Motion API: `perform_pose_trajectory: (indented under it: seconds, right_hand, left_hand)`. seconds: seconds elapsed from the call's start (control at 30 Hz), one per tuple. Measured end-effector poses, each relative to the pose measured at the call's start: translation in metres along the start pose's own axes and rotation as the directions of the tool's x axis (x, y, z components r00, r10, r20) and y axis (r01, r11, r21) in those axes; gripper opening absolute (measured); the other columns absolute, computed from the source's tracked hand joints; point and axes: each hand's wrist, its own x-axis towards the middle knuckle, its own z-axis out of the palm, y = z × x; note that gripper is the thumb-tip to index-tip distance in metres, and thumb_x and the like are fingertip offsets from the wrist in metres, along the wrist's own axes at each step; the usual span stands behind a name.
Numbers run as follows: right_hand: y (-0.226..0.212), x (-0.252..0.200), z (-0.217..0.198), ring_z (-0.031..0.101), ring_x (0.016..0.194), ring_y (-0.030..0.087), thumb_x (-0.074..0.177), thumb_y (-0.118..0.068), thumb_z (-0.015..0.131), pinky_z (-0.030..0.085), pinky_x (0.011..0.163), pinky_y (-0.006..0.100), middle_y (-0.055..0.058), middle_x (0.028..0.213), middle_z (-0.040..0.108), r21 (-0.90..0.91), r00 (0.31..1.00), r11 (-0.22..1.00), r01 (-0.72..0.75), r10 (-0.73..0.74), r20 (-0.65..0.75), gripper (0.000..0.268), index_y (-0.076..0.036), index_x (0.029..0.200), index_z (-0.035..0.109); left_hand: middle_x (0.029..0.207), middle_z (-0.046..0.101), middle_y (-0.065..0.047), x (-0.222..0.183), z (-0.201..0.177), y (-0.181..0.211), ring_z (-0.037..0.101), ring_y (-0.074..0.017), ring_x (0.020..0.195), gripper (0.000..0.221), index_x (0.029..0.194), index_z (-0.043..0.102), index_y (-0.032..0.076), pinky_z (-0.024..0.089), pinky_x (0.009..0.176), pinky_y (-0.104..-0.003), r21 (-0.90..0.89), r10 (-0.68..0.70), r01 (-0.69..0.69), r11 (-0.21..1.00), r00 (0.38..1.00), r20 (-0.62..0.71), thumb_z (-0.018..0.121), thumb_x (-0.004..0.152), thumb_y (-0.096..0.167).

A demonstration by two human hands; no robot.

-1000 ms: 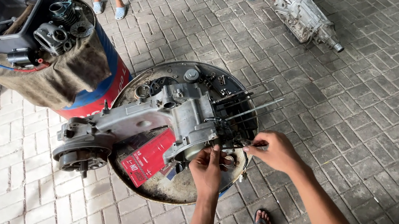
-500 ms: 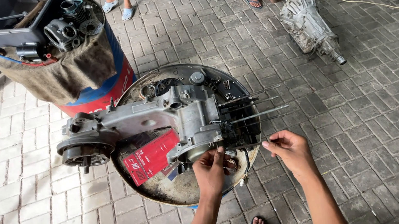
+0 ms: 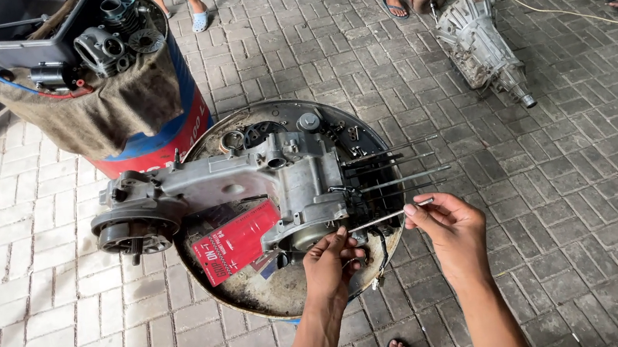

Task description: Disassembling a motorcycle engine casing using a small hand tool to remove or adjust internal components.

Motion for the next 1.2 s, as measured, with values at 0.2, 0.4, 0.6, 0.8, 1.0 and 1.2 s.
perform_pose_trajectory:
  seconds: [0.2,0.4,0.6,0.8,1.0,1.2]
  right_hand:
    - [-0.032,-0.018,0.039,0.076,0.075,0.022,0.085,0.007,0.080,0.066,0.078,0.038,0.019,0.092,0.074,-0.036,0.982,0.985,0.169,-0.165,0.088,0.021,0.004,0.105,0.077]
    - [-0.048,-0.023,0.085,0.070,0.067,0.016,0.090,-0.004,0.077,0.060,0.063,0.031,0.011,0.089,0.069,-0.196,0.858,0.850,0.490,-0.429,0.283,0.019,-0.005,0.109,0.081]
    - [-0.043,-0.035,0.132,0.065,0.059,0.022,0.092,-0.012,0.073,0.053,0.054,0.032,0.006,0.091,0.073,-0.322,0.735,0.673,0.666,-0.520,0.436,0.020,-0.015,0.110,0.082]
    - [-0.049,-0.037,0.137,0.072,0.072,0.031,0.099,-0.014,0.064,0.057,0.062,0.036,0.010,0.088,0.072,-0.289,0.683,0.649,0.704,-0.505,0.528,0.020,-0.008,0.111,0.078]
    - [-0.064,-0.053,0.116,0.070,0.078,0.017,0.097,-0.005,0.065,0.059,0.064,0.023,0.012,0.095,0.073,-0.199,0.631,0.650,0.733,-0.541,0.556,0.014,0.002,0.108,0.072]
    - [-0.026,-0.057,0.045,0.071,0.072,0.026,0.102,-0.012,0.058,0.064,0.074,0.040,0.018,0.103,0.074,0.007,0.986,0.992,-0.128,0.128,-0.107,0.023,0.004,0.115,0.068]
  left_hand:
    - [0.071,0.069,-0.011,-0.003,0.000,0.007,0.071,-0.0208,0.057,0.016,0.086,0.069,0.000,0.056,0.045,-0.026,-0.155,-0.123,0.129,0.979,0.991,0.046,0.072,0.097,0.011]
    - [0.069,0.069,-0.001,0.019,-0.013,-0.006,0.072,-0.0132,0.057,0.014,0.092,0.069,0.002,0.055,0.050,-0.019,-0.265,-0.244,0.280,0.923,0.956,0.161,0.064,0.100,0.012]
    - [0.059,0.060,0.001,0.031,-0.016,-0.008,0.070,-0.0122,0.052,0.019,0.082,0.063,0.005,0.057,0.055,-0.025,-0.332,-0.226,0.316,0.889,0.933,0.281,0.058,0.100,0.010]
    - [0.065,0.062,0.000,0.016,-0.015,0.006,0.067,-0.0142,0.054,0.017,0.086,0.065,0.006,0.054,0.053,-0.026,-0.274,-0.203,0.274,0.922,0.944,0.261,0.061,0.100,0.015]
    - [0.070,0.064,-0.002,-0.008,-0.035,0.000,0.065,-0.0163,0.056,0.018,0.090,0.067,0.006,0.051,0.052,-0.027,-0.205,-0.184,0.237,0.950,0.951,0.247,0.064,0.101,0.021]
    - [0.072,0.066,-0.013,-0.028,-0.032,0.009,0.067,-0.0223,0.058,0.022,0.083,0.066,0.000,0.057,0.055,-0.032,0.013,0.051,-0.054,0.998,0.981,0.188,0.069,0.099,0.015]
